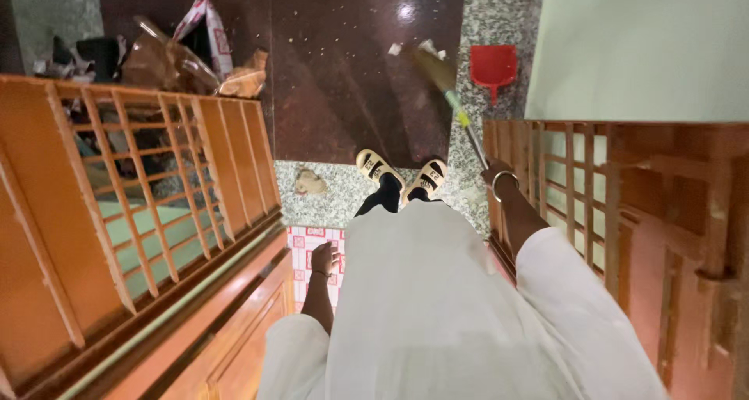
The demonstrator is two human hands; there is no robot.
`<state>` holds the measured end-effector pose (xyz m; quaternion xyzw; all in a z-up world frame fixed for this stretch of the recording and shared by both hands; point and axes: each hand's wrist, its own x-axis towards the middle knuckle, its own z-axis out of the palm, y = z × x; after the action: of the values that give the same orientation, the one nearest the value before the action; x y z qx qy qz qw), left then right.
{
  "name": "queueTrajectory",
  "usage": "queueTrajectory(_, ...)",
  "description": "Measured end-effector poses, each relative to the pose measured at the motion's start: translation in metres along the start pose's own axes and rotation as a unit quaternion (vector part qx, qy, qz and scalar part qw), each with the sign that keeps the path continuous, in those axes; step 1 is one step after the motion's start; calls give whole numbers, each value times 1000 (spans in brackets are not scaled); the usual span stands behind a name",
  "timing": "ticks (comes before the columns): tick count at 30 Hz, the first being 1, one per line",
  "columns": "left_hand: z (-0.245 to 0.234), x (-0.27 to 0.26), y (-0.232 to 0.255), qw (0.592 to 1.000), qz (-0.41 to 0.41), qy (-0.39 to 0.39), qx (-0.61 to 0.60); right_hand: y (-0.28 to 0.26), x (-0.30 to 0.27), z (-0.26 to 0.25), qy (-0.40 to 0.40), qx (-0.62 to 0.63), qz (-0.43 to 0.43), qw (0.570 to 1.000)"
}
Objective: The person sweeps debris across the floor using a broom, moving from one room into an outdoor area.
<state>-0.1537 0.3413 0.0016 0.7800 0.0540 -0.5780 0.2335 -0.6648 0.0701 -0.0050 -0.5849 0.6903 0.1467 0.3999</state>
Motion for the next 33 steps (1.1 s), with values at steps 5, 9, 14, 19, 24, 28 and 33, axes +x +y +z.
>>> queueTrajectory(5, 25, -5, -19, 998, 27, -41, -36, -24, -36, -18, -11, 219, 54, 974)
queueTrajectory(9, 42, 17, -5, 997, 49, -55, -12, -31, -71, -7, -46, 300, 47, 952)
queueTrajectory(14, 50, 15, 43, 992, 76, -66, -69, -10, -93, -7, -164, 194, 104, 962)
queueTrajectory(19, 48, -24, 86, 983, 115, -49, -136, 9, -102, -25, -135, 244, 149, 949)
queueTrajectory(24, 36, 11, 28, 997, 66, -19, -44, -4, -80, -48, -45, 148, 119, 981)
queueTrajectory(28, 22, 16, 11, 999, 43, -10, -6, -26, -74, -49, -21, 250, 132, 959)
queueTrajectory(33, 15, -6, 22, 995, 59, -10, -82, -51, -58, -35, -97, 307, 108, 940)
